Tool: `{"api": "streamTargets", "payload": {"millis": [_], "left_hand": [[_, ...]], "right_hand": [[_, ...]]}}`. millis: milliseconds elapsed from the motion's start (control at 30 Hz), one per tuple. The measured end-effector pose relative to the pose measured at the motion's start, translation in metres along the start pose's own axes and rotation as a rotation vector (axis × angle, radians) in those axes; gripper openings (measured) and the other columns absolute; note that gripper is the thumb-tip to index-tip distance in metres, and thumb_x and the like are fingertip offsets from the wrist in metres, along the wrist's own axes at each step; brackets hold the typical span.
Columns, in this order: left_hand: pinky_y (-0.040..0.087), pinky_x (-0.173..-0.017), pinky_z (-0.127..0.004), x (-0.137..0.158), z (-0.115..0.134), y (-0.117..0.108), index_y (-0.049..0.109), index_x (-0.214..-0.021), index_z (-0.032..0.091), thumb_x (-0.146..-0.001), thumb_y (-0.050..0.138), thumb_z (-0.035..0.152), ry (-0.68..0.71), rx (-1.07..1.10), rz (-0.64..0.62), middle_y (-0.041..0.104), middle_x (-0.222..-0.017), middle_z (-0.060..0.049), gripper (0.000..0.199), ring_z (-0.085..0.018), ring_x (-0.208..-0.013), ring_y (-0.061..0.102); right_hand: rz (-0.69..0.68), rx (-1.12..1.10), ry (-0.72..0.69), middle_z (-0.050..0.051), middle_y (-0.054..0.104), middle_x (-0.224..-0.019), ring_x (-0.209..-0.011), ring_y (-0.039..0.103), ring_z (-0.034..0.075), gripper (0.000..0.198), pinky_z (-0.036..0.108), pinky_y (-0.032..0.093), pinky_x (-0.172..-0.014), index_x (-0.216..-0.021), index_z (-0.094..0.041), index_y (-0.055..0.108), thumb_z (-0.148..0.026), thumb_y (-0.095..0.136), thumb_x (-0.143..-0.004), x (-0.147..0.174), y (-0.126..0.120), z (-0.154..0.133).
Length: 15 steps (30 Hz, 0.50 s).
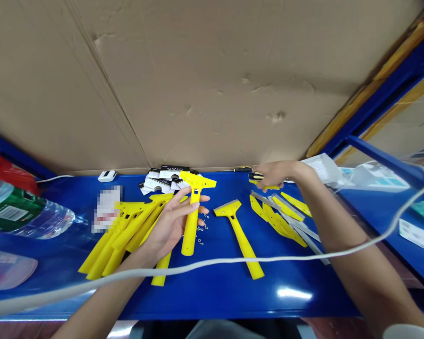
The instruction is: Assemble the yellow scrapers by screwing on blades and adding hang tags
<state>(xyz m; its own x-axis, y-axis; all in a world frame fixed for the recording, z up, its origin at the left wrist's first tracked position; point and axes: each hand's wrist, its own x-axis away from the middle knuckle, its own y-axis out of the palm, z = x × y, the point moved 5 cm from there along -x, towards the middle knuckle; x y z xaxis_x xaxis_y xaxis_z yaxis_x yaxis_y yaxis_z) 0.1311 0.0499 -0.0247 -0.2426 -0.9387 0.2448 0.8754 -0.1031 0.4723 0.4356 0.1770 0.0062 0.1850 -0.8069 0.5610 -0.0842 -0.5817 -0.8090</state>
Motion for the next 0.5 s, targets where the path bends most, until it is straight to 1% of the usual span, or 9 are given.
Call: {"api": "streamTargets", "payload": {"millis": [100, 167, 267, 333, 433, 500], "left_hand": [[0.064, -0.068, -0.029, -0.001, -0.001, -0.001, 0.059, -0.135, 0.021, -0.086, 0.087, 0.012, -0.007, 0.006, 0.007, 0.078, -0.131, -0.013, 0.057, -0.019, -0.088, 0.075], [0.064, -0.068, -0.029, -0.002, -0.001, -0.001, 0.059, -0.134, 0.021, -0.085, 0.087, 0.013, -0.013, 0.014, 0.008, 0.078, -0.129, -0.013, 0.056, -0.019, -0.088, 0.075], [0.062, -0.067, -0.029, -0.003, -0.001, -0.001, 0.061, -0.133, 0.021, -0.084, 0.086, 0.013, -0.015, 0.029, 0.020, 0.078, -0.128, -0.013, 0.055, -0.019, -0.087, 0.074], [0.062, -0.067, -0.029, -0.003, -0.001, -0.002, 0.061, -0.134, 0.021, -0.084, 0.086, 0.013, -0.013, 0.031, 0.024, 0.077, -0.129, -0.013, 0.057, -0.019, -0.088, 0.074], [0.062, -0.068, -0.029, -0.002, -0.002, -0.004, 0.061, -0.138, 0.022, -0.085, 0.087, 0.015, -0.014, 0.021, 0.016, 0.076, -0.133, -0.014, 0.060, -0.019, -0.090, 0.074], [0.062, -0.066, -0.028, -0.002, -0.003, -0.004, 0.060, -0.139, 0.022, -0.085, 0.088, 0.016, -0.018, 0.018, 0.014, 0.076, -0.133, -0.014, 0.061, -0.019, -0.090, 0.074]], "right_hand": [[-0.085, -0.008, 0.013, 0.019, 0.077, -0.128, -0.097, 0.074, 0.034, 0.062, 0.037, 0.058, -0.067, -0.134, -0.021, 0.073, -0.048, 0.091, -0.081, -0.016, 0.011, 0.011], [-0.115, -0.008, 0.000, 0.017, 0.076, -0.127, -0.097, 0.074, 0.032, 0.065, 0.036, 0.058, -0.067, -0.131, -0.021, 0.072, -0.052, 0.092, -0.077, -0.024, 0.016, 0.014], [-0.161, 0.011, -0.019, 0.013, 0.075, -0.117, -0.092, 0.072, 0.028, 0.056, 0.033, 0.057, -0.066, -0.115, -0.019, 0.074, -0.049, 0.094, -0.072, -0.030, 0.022, 0.013], [-0.161, 0.016, -0.019, 0.013, 0.074, -0.114, -0.089, 0.072, 0.027, 0.052, 0.033, 0.056, -0.066, -0.110, -0.018, 0.074, -0.045, 0.095, -0.070, -0.031, 0.023, 0.011], [-0.134, 0.024, -0.014, 0.013, 0.074, -0.115, -0.089, 0.073, 0.029, 0.055, 0.035, 0.056, -0.066, -0.117, -0.019, 0.074, -0.040, 0.094, -0.070, -0.028, 0.022, 0.008], [-0.116, 0.030, -0.014, 0.015, 0.074, -0.121, -0.091, 0.073, 0.030, 0.058, 0.036, 0.056, -0.065, -0.123, -0.019, 0.073, -0.036, 0.092, -0.070, -0.026, 0.021, 0.007]]}}
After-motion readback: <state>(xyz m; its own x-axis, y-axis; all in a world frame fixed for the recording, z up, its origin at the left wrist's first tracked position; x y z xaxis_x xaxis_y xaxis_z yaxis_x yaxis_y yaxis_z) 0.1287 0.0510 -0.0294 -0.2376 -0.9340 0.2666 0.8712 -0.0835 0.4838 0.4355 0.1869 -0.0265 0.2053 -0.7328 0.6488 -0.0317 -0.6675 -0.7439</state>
